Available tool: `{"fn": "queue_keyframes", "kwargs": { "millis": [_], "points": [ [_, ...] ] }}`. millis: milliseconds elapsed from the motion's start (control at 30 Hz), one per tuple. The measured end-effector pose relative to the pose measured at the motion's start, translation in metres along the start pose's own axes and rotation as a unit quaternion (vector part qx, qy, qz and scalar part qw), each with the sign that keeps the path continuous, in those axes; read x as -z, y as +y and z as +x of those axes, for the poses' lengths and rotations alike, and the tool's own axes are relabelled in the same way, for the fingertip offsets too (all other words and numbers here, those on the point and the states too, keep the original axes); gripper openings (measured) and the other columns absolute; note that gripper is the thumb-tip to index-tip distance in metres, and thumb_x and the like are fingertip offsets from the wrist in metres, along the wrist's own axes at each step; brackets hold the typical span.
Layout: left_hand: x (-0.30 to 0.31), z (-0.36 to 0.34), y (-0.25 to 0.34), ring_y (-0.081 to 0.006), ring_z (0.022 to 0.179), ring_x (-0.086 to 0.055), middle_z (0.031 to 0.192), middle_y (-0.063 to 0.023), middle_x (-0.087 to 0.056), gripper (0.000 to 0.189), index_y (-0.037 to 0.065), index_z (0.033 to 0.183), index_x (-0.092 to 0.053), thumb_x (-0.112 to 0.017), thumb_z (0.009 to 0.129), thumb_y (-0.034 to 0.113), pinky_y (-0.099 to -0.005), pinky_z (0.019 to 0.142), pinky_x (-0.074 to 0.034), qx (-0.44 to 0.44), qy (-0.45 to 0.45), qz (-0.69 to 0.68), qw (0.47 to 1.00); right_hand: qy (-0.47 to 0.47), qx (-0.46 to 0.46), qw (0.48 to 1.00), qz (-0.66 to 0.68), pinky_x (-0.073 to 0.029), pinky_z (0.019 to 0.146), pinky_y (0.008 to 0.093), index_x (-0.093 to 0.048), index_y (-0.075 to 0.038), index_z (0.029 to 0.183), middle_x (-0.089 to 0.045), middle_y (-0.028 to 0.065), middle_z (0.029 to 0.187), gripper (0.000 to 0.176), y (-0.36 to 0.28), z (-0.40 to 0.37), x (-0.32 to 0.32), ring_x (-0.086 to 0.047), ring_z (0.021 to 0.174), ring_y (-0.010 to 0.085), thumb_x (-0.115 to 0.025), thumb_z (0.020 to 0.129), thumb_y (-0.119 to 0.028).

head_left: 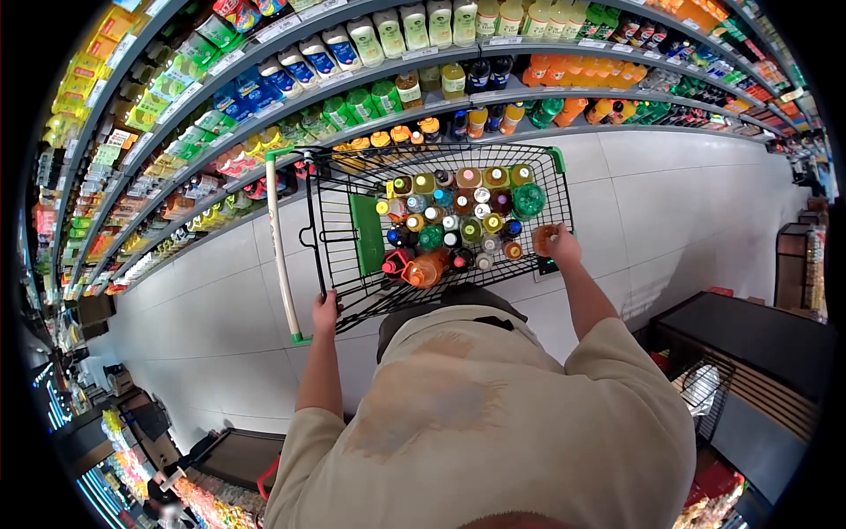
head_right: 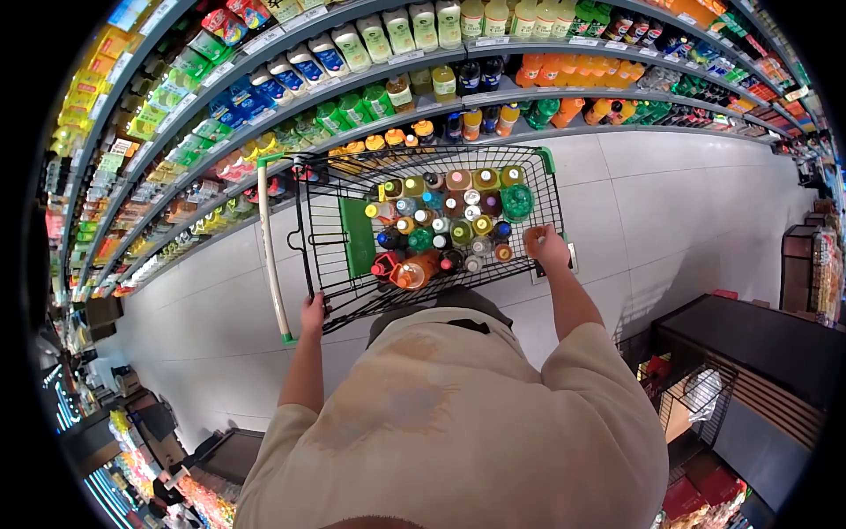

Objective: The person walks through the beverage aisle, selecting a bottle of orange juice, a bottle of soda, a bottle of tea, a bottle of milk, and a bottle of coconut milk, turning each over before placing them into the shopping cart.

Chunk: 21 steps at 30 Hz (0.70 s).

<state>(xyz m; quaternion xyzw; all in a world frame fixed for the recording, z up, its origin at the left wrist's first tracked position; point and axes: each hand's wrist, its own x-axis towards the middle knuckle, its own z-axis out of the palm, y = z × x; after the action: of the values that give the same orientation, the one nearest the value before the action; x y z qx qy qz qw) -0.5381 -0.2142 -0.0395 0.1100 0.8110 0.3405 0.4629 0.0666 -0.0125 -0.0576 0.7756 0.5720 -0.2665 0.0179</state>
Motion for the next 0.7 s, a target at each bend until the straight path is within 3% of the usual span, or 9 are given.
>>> {"fn": "queue_keyframes", "kwargs": {
  "millis": [133, 500, 533, 700],
  "points": [
    [-0.003, -0.006, -0.001, -0.0082, 0.067, -0.059, 0.082, 0.0014, -0.063, 0.018, 0.012, 0.099, -0.059, -0.062, 0.096, 0.029, -0.023, 0.054, -0.042, -0.005, -0.004, 0.016, 1.0, -0.021, -0.032, 0.999, -0.022, -0.054, 0.083, 0.0452, -0.056, -0.013, 0.116, -0.07, 0.0131, 0.104, 0.042, 0.006, 0.012, -0.022, -0.068, 0.098, 0.0327, -0.065, 0.081, -0.034],
    [-0.003, -0.018, -0.01, -0.0095, 0.07, -0.059, 0.079, 0.0013, -0.062, 0.02, 0.01, 0.105, -0.059, -0.062, 0.095, 0.026, -0.0241, 0.054, -0.043, -0.032, 0.009, 0.079, 0.996, -0.104, -0.074, 0.99, -0.054, -0.054, 0.087, 0.0427, -0.053, -0.012, 0.123, -0.07, 0.0135, 0.111, 0.048, -0.001, 0.039, -0.051, -0.067, 0.104, 0.0308, -0.067, 0.084, -0.036],
    [0.0, -0.014, -0.016, -0.0086, 0.069, -0.057, 0.081, 0.0007, -0.063, 0.023, 0.008, 0.108, -0.057, -0.064, 0.094, 0.025, -0.0235, 0.053, -0.042, -0.038, -0.003, 0.078, 0.996, -0.118, -0.074, 0.989, -0.044, -0.052, 0.092, 0.0413, -0.054, -0.01, 0.123, -0.069, 0.0152, 0.115, 0.053, -0.001, 0.039, -0.05, -0.067, 0.108, 0.0306, -0.064, 0.085, -0.046],
    [0.003, -0.011, -0.025, -0.0084, 0.065, -0.054, 0.086, -0.0006, -0.064, 0.03, 0.006, 0.112, -0.056, -0.069, 0.09, 0.022, -0.0245, 0.054, -0.043, -0.047, -0.008, 0.124, 0.991, -0.112, -0.077, 0.99, -0.047, -0.052, 0.091, 0.0431, -0.056, -0.005, 0.117, -0.07, 0.0191, 0.111, 0.053, -0.007, 0.048, -0.057, -0.067, 0.106, 0.0335, -0.053, 0.087, -0.049]
  ]
}}
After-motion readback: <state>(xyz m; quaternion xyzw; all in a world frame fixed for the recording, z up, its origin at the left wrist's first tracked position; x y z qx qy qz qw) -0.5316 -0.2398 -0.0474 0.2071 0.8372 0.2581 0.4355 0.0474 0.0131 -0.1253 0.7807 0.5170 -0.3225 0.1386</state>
